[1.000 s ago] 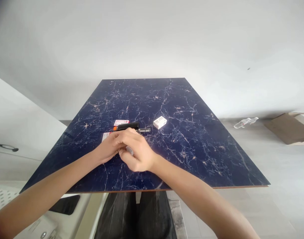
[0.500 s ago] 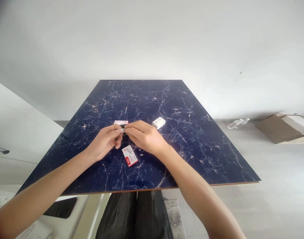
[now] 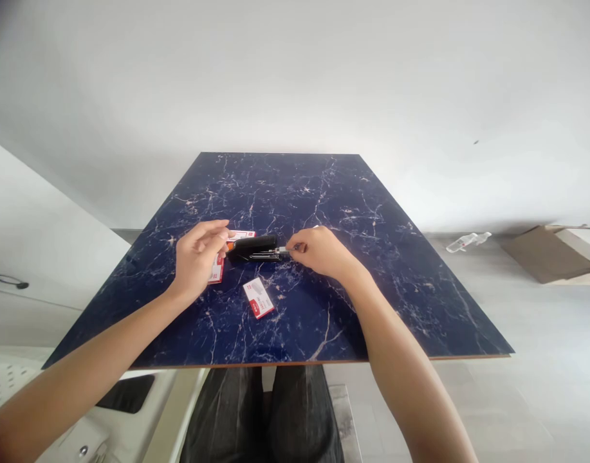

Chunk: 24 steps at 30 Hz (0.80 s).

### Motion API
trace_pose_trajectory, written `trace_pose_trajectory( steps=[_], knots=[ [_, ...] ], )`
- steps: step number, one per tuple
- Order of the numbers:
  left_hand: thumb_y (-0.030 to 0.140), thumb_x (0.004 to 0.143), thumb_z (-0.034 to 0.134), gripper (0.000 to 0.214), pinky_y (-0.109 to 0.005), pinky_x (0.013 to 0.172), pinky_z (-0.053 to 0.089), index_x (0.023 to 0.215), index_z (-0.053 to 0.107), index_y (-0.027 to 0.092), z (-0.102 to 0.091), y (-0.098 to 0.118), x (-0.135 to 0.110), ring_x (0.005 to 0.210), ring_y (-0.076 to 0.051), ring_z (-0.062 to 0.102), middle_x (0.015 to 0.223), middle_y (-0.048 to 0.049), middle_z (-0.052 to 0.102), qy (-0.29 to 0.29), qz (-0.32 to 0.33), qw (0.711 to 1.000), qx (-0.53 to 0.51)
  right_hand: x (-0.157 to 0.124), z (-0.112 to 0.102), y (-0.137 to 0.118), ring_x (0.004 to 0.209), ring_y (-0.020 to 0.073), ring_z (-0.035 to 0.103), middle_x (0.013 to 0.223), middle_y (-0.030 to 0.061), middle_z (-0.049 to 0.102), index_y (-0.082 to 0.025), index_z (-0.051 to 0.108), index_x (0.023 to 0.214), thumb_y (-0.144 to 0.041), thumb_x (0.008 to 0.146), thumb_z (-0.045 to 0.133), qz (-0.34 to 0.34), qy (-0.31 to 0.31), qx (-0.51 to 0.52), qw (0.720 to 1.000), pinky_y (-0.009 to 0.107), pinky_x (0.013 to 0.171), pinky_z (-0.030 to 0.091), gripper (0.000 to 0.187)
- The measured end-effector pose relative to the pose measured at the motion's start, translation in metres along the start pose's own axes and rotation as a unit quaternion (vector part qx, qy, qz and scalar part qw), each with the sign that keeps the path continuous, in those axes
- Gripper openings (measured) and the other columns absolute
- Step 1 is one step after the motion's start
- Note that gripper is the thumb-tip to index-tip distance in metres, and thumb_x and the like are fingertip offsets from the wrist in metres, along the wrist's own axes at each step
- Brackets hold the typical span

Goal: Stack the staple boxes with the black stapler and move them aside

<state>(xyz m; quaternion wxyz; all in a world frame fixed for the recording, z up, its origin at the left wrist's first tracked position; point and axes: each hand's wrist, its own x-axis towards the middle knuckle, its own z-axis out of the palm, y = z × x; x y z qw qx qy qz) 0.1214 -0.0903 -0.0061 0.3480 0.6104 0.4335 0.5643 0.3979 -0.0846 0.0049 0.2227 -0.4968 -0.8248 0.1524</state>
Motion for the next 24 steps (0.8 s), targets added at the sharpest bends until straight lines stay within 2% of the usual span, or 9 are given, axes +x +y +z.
trace_pose_trajectory(
  steps=[5,12,15,18,20,22,24],
  knots=[
    [0.034,0.09,0.068,0.025,-0.034,0.077,0.058,0.112,0.072,0.022,0.0,-0.002,-0.001,0.088,-0.021,0.071,0.097,-0.006,0.075,-0.029,0.018,0.999,0.023,0.001,0.004,0.002,0.076,0.0166,0.07,0.09,-0.0013,0.078,-0.026,0.078,0.092,-0.018,0.085,0.064,-0.017,-0.002,-0.004,1.0,0.029,0.075,0.054,0.019],
    [0.029,0.092,0.062,0.02,-0.039,0.092,0.055,0.109,0.071,0.022,-0.003,-0.003,0.006,0.099,-0.022,0.069,0.103,-0.005,0.074,-0.041,0.057,0.993,0.094,0.002,0.006,0.0,0.082,0.0179,0.07,0.097,-0.0004,0.078,-0.026,0.077,0.091,-0.02,0.087,0.062,-0.017,-0.01,-0.012,1.0,0.031,0.08,0.052,0.017],
    [0.032,0.093,0.06,0.026,-0.045,0.096,0.052,0.115,0.07,0.024,-0.014,0.001,0.016,0.108,-0.026,0.065,0.116,-0.0064,0.072,-0.108,0.083,0.969,0.206,-0.001,-0.005,-0.004,0.08,0.0193,0.069,0.094,0.0016,0.077,-0.025,0.074,0.091,-0.025,0.087,0.063,0.029,-0.019,-0.036,0.999,0.031,0.075,0.05,0.012],
    [0.039,0.088,0.067,0.046,-0.051,0.1,0.049,0.133,0.064,0.028,-0.028,-0.001,0.029,0.12,-0.031,0.059,0.13,-0.0076,0.068,-0.239,0.107,0.913,0.313,-0.008,-0.015,-0.013,0.069,0.0192,0.065,0.081,0.003,0.074,-0.023,0.07,0.091,-0.027,0.088,0.06,0.097,-0.036,-0.062,0.993,0.03,0.064,0.044,0.011],
    [0.039,0.086,0.071,0.053,-0.05,0.1,0.049,0.138,0.061,0.029,-0.035,-0.007,0.036,0.117,-0.031,0.061,0.13,-0.0077,0.068,-0.3,0.107,0.887,0.334,-0.012,-0.015,-0.024,0.062,0.0181,0.061,0.074,0.0025,0.07,-0.022,0.066,0.094,-0.026,0.087,0.058,0.101,-0.069,-0.054,0.991,0.03,0.06,0.04,0.011],
    [0.036,0.086,0.071,0.05,-0.046,0.099,0.05,0.136,0.063,0.031,-0.037,-0.013,0.039,0.111,-0.028,0.065,0.127,-0.0064,0.07,-0.316,0.096,0.887,0.322,-0.014,-0.01,-0.039,0.056,0.0167,0.057,0.068,0.0004,0.067,-0.022,0.061,0.103,-0.025,0.085,0.058,0.098,-0.096,-0.019,0.99,0.029,0.057,0.037,0.018],
    [0.034,0.086,0.073,0.05,-0.043,0.097,0.052,0.135,0.064,0.031,-0.037,-0.018,0.04,0.107,-0.025,0.068,0.125,-0.0052,0.071,-0.31,0.075,0.9,0.296,-0.014,-0.002,-0.052,0.052,0.0156,0.054,0.063,-0.0028,0.063,-0.022,0.054,0.108,-0.025,0.084,0.058,0.104,-0.11,0.032,0.988,0.028,0.055,0.036,0.025]
  ],
)
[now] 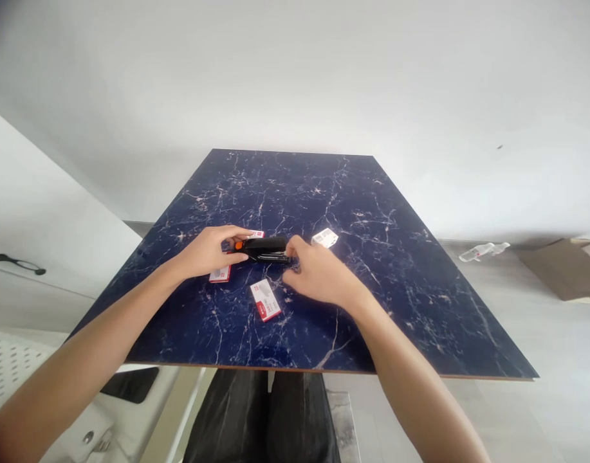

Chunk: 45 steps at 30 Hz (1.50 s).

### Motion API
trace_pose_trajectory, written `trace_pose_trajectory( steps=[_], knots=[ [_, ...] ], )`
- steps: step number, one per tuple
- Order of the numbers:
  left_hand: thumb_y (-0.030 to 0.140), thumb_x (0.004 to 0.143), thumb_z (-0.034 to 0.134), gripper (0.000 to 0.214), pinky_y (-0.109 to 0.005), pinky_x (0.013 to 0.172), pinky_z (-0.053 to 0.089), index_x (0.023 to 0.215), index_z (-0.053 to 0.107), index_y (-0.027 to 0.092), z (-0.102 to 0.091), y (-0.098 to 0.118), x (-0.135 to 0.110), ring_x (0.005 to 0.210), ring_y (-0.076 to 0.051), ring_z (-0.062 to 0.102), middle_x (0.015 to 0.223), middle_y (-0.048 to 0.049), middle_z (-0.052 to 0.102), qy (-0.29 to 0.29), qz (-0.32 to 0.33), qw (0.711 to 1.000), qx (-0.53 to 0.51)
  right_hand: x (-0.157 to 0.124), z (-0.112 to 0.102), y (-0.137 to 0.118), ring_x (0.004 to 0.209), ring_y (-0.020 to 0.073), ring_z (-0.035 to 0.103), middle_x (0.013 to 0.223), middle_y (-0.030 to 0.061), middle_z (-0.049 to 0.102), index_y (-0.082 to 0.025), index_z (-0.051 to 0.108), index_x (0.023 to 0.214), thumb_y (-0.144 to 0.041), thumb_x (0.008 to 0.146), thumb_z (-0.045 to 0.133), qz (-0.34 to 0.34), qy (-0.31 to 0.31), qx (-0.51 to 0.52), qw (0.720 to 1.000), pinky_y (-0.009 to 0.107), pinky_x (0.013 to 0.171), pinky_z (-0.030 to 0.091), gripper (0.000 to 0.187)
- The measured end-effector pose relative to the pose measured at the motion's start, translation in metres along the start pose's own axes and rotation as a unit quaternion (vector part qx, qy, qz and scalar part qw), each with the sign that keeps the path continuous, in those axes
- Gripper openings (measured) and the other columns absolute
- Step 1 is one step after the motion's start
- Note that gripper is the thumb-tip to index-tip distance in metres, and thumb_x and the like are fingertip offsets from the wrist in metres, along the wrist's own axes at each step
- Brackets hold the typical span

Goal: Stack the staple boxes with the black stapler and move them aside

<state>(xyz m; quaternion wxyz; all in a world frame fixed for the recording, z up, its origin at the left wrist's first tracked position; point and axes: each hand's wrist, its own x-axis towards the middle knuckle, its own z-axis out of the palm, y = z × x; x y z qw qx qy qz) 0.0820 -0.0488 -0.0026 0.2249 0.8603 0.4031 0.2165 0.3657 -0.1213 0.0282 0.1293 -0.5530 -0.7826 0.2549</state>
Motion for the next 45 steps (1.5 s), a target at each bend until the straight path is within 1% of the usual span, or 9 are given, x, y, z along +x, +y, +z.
trace_pose_trajectory(
  steps=[8,15,20,22,25,30,35,40,45],
  knots=[
    [0.041,0.084,0.073,0.057,-0.041,0.089,0.054,0.139,0.059,0.03,0.004,0.007,0.001,0.099,-0.027,0.07,0.119,-0.007,0.073,0.001,-0.03,0.999,0.031,0.009,0.009,0.006,0.064,0.0188,0.065,0.073,-0.002,0.068,-0.025,0.048,0.103,-0.034,0.088,0.058,0.015,-0.041,0.199,0.979,0.029,0.06,0.046,0.02],
    [0.052,0.085,0.07,0.061,-0.035,0.071,0.052,0.14,0.058,0.028,0.018,0.017,0.0,0.083,-0.028,0.072,0.102,-0.0078,0.076,-0.021,-0.032,0.998,0.049,0.017,0.029,0.005,0.074,0.025,0.068,0.083,0.0064,0.072,-0.021,0.052,0.104,-0.041,0.094,0.059,0.007,0.125,-0.014,0.992,0.034,0.067,0.045,0.023],
    [0.047,0.089,0.067,0.071,-0.035,0.071,0.053,0.153,0.042,0.027,0.035,0.041,-0.003,0.087,-0.028,0.073,0.105,-0.0086,0.075,-0.041,0.028,0.998,-0.024,0.017,0.033,0.004,0.084,0.0246,0.071,0.104,0.0099,0.073,-0.021,0.051,0.119,-0.04,0.094,0.061,-0.046,0.11,0.017,0.993,0.032,0.071,0.047,0.034],
    [0.044,0.095,0.058,0.069,-0.035,0.074,0.055,0.157,0.035,0.027,0.026,0.041,-0.006,0.086,-0.026,0.073,0.104,-0.0083,0.076,-0.083,0.034,0.994,-0.063,0.017,0.028,0.006,0.08,0.0221,0.069,0.103,0.0084,0.073,-0.021,0.052,0.119,-0.04,0.093,0.062,-0.048,0.105,0.024,0.993,0.03,0.068,0.046,0.033],
    [0.045,0.091,0.065,0.066,-0.039,0.089,0.055,0.152,0.046,0.03,-0.006,0.026,-0.011,0.111,-0.028,0.069,0.128,-0.0105,0.07,-0.117,0.041,0.991,-0.054,0.013,0.018,0.008,0.069,0.0182,0.061,0.084,0.0037,0.069,-0.022,0.057,0.091,-0.043,0.092,0.063,-0.07,0.121,-0.024,0.99,0.029,0.062,0.041,0.022],
    [0.039,0.061,0.09,0.084,-0.039,0.098,0.054,0.14,0.06,0.038,-0.049,0.003,-0.02,0.125,-0.032,0.063,0.144,-0.0048,0.061,-0.228,0.026,0.973,-0.036,0.0,0.019,-0.001,0.062,0.0147,0.05,0.066,0.0008,0.056,-0.021,0.051,0.068,-0.034,0.095,0.056,-0.258,0.126,-0.059,0.956,0.03,0.062,0.037,0.03],
    [0.038,0.071,0.085,0.079,-0.044,0.106,0.05,0.144,0.056,0.036,-0.031,0.01,-0.016,0.131,-0.032,0.058,0.15,-0.0065,0.054,-0.161,0.041,0.986,-0.024,-0.002,0.033,-0.01,0.073,0.0173,0.058,0.084,0.0057,0.067,-0.021,0.061,0.08,-0.03,0.097,0.053,-0.342,0.127,-0.066,0.929,0.032,0.067,0.044,0.021],
    [0.041,0.096,0.058,0.05,-0.054,0.119,0.033,0.144,0.056,0.028,-0.003,-0.009,0.001,0.143,-0.03,0.044,0.149,-0.0103,0.055,0.042,0.029,0.997,0.057,0.005,0.026,-0.001,0.081,0.0195,0.063,0.092,0.0076,0.069,-0.021,0.063,0.087,-0.026,0.097,0.054,-0.279,0.195,-0.011,0.94,0.033,0.073,0.049,0.015],
    [0.044,0.098,0.053,0.036,-0.039,0.087,0.053,0.118,0.075,0.024,0.011,-0.022,0.008,0.092,-0.023,0.068,0.103,-0.0079,0.073,0.014,0.019,0.996,0.086,0.007,0.022,0.003,0.084,0.0211,0.063,0.091,0.0079,0.071,-0.021,0.067,0.092,-0.025,0.097,0.052,-0.29,0.171,-0.03,0.941,0.035,0.077,0.05,0.016]
  ],
)
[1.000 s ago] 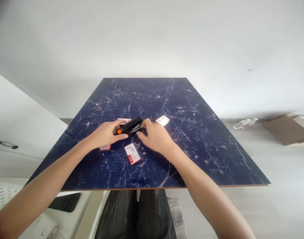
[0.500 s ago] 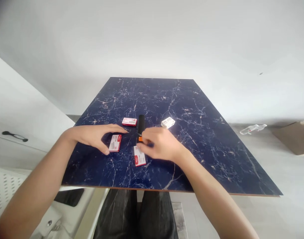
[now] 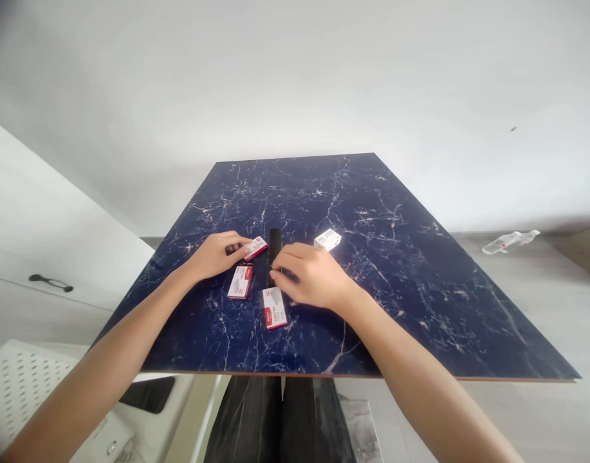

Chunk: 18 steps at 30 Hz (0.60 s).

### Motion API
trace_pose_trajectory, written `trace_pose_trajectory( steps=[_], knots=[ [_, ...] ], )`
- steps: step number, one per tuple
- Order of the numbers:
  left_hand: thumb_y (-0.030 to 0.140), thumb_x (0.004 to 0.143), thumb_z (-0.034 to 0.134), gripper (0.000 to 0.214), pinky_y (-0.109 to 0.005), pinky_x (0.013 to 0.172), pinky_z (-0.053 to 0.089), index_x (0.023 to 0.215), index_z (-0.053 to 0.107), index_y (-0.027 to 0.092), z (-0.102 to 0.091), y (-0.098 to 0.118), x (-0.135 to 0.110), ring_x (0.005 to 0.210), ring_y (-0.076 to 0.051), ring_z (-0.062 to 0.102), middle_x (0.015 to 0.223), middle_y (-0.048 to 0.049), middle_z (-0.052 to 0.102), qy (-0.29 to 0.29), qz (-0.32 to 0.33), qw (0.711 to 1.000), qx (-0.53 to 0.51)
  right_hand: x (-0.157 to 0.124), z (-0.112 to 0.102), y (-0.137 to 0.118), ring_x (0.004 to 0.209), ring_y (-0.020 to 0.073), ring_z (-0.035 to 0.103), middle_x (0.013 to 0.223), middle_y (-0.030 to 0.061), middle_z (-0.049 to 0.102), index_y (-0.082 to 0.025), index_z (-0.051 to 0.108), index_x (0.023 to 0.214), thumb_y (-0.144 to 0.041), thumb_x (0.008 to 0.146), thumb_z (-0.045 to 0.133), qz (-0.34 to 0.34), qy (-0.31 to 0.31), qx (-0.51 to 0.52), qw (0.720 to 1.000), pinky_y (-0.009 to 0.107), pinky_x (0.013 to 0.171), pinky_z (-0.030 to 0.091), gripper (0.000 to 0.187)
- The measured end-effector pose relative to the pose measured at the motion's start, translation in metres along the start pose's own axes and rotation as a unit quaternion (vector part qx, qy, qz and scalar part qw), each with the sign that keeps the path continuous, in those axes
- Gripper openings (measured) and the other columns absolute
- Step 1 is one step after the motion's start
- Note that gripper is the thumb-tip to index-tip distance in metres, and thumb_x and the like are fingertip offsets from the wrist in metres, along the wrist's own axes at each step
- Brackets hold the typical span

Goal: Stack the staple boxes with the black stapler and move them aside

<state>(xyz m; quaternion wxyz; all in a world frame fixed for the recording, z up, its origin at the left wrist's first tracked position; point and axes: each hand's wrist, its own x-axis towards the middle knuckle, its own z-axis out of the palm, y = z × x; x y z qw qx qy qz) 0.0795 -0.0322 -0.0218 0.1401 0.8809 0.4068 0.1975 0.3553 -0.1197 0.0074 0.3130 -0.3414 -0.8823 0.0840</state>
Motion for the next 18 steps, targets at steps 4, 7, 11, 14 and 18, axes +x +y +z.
trace_pose_trajectory(
  steps=[4,7,11,14,18],
  knots=[
    [0.045,0.098,0.053,0.032,-0.036,0.077,0.052,0.105,0.078,0.026,0.002,0.019,-0.003,0.077,-0.021,0.065,0.084,-0.005,0.071,-0.038,0.036,0.998,-0.022,-0.002,0.005,-0.008,0.075,0.0189,0.061,0.082,0.0048,0.07,-0.02,0.07,0.093,-0.028,0.098,0.051,-0.046,-0.061,-0.012,0.997,0.033,0.072,0.048,0.021],
    [0.047,0.094,0.06,0.031,-0.045,0.097,0.05,0.109,0.078,0.027,0.006,0.027,-0.004,0.107,-0.027,0.063,0.112,-0.0098,0.07,-0.014,0.046,0.999,-0.022,-0.003,0.005,-0.016,0.07,0.0166,0.062,0.087,0.0042,0.072,-0.02,0.071,0.097,-0.033,0.096,0.054,-0.041,-0.099,-0.007,0.994,0.03,0.064,0.045,0.021],
    [0.052,0.085,0.071,0.051,-0.057,0.113,0.038,0.129,0.069,0.026,0.009,0.02,-0.002,0.134,-0.035,0.05,0.142,-0.0122,0.059,-0.019,0.018,0.999,-0.032,-0.003,0.0,-0.023,0.069,0.015,0.064,0.122,0.0069,0.069,-0.021,0.071,0.105,-0.04,0.089,0.064,-0.014,-0.142,-0.02,0.99,0.03,0.062,0.044,0.026],
    [0.049,0.09,0.067,0.049,-0.055,0.114,0.039,0.134,0.066,0.028,0.004,0.017,-0.004,0.137,-0.033,0.049,0.139,-0.0108,0.063,-0.054,0.025,0.996,-0.066,-0.004,-0.003,-0.025,0.072,0.0179,0.067,0.136,0.0076,0.063,-0.024,0.071,0.115,-0.046,0.084,0.069,0.01,-0.185,-0.034,0.982,0.034,0.066,0.048,0.038],
    [0.056,0.08,0.076,0.074,-0.055,0.112,0.042,0.148,0.053,0.034,-0.013,0.019,-0.01,0.149,-0.036,0.033,0.156,-0.01,0.048,-0.128,0.037,0.987,-0.089,-0.005,-0.004,-0.028,0.096,0.0276,0.07,0.141,0.008,0.06,-0.027,0.067,0.127,-0.043,0.08,0.073,0.025,-0.218,-0.025,0.975,0.039,0.08,0.052,0.05]
  ],
)
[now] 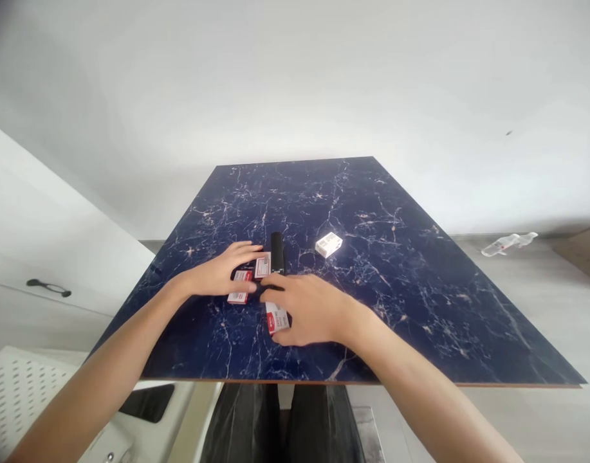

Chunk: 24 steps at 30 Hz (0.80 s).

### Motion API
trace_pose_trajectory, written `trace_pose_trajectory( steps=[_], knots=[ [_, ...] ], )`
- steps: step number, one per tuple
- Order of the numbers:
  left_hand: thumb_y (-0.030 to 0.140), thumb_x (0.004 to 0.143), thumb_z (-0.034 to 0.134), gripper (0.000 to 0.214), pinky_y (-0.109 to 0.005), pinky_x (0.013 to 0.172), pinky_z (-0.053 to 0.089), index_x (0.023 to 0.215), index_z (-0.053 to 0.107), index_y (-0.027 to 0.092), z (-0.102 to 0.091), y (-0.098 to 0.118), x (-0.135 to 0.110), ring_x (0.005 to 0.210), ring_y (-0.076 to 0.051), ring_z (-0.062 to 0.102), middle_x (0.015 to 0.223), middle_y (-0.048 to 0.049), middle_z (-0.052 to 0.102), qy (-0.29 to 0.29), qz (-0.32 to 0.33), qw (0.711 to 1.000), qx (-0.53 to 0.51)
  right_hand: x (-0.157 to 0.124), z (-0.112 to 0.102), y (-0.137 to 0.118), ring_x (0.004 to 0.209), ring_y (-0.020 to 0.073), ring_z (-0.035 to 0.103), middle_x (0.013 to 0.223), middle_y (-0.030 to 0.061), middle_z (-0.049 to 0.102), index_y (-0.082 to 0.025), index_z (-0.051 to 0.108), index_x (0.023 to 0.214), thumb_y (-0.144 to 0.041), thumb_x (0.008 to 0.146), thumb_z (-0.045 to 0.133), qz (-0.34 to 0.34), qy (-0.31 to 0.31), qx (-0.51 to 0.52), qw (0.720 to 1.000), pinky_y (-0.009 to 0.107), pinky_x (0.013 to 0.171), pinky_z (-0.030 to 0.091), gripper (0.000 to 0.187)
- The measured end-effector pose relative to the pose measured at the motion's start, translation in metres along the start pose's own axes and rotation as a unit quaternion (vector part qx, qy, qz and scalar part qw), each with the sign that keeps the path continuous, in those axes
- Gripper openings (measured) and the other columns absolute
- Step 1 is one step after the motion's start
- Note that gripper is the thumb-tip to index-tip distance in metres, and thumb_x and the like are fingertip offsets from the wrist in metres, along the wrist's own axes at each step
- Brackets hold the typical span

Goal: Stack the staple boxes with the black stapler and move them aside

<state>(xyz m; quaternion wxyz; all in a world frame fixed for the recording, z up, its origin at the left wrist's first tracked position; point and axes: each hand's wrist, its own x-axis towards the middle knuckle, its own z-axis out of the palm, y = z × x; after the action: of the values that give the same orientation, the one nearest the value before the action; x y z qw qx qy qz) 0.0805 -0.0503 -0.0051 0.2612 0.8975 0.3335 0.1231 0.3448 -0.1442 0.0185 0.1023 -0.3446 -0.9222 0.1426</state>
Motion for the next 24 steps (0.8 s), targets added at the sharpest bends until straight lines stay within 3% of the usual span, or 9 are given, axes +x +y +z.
trace_pose_trajectory(
  steps=[3,8,11,15,20,24],
  knots=[
    [0.055,0.073,0.083,0.09,-0.053,0.112,0.043,0.152,0.047,0.034,-0.004,0.005,-0.004,0.145,-0.037,0.039,0.157,-0.0117,0.046,-0.019,0.007,1.0,-0.004,0.0,0.0,-0.002,0.103,0.0291,0.069,0.139,0.0081,0.061,-0.026,0.065,0.13,-0.037,0.08,0.072,-0.003,-0.023,0.008,1.0,0.04,0.084,0.052,0.051],
    [0.053,0.081,0.075,0.083,-0.047,0.1,0.05,0.155,0.042,0.033,0.003,0.017,-0.002,0.129,-0.034,0.053,0.139,-0.0123,0.06,-0.029,0.001,0.999,-0.014,-0.001,0.002,-0.006,0.1,0.0284,0.069,0.141,0.008,0.059,-0.025,0.065,0.128,-0.034,0.083,0.069,0.008,-0.039,0.005,0.999,0.039,0.078,0.052,0.046],
    [0.059,0.081,0.073,0.09,-0.044,0.101,0.049,0.159,0.034,0.035,-0.002,0.02,-0.008,0.135,-0.034,0.049,0.147,-0.0111,0.055,-0.053,-0.006,0.999,-0.003,-0.003,0.001,-0.007,0.098,0.028,0.069,0.139,0.0086,0.059,-0.024,0.066,0.125,-0.031,0.083,0.069,0.006,-0.049,0.009,0.999,0.038,0.077,0.051,0.043],
    [0.057,0.068,0.083,0.107,-0.039,0.094,0.05,0.159,0.03,0.039,-0.018,0.013,-0.023,0.135,-0.037,0.052,0.156,-0.0097,0.046,-0.065,-0.051,0.996,0.025,-0.005,-0.002,-0.007,0.092,0.0259,0.068,0.137,0.0086,0.059,-0.024,0.067,0.12,-0.029,0.082,0.071,0.015,-0.071,0.029,0.997,0.037,0.073,0.05,0.039],
    [0.054,0.075,0.077,0.09,-0.04,0.098,0.047,0.155,0.038,0.037,-0.029,0.016,-0.028,0.135,-0.037,0.052,0.154,-0.0089,0.047,-0.068,-0.111,0.99,0.061,-0.01,-0.006,-0.009,0.09,0.0234,0.066,0.142,0.0065,0.053,-0.026,0.067,0.117,-0.032,0.084,0.07,0.033,-0.122,0.08,0.989,0.033,0.067,0.047,0.033],
    [0.055,0.081,0.072,0.068,-0.042,0.096,0.048,0.142,0.051,0.032,-0.027,0.038,-0.018,0.123,-0.032,0.057,0.141,-0.0087,0.056,-0.011,-0.094,0.995,0.032,-0.01,-0.004,-0.01,0.09,0.0235,0.065,0.137,0.0074,0.053,-0.024,0.067,0.114,-0.033,0.086,0.069,0.051,-0.131,0.093,0.986,0.034,0.069,0.046,0.03]
  ],
)
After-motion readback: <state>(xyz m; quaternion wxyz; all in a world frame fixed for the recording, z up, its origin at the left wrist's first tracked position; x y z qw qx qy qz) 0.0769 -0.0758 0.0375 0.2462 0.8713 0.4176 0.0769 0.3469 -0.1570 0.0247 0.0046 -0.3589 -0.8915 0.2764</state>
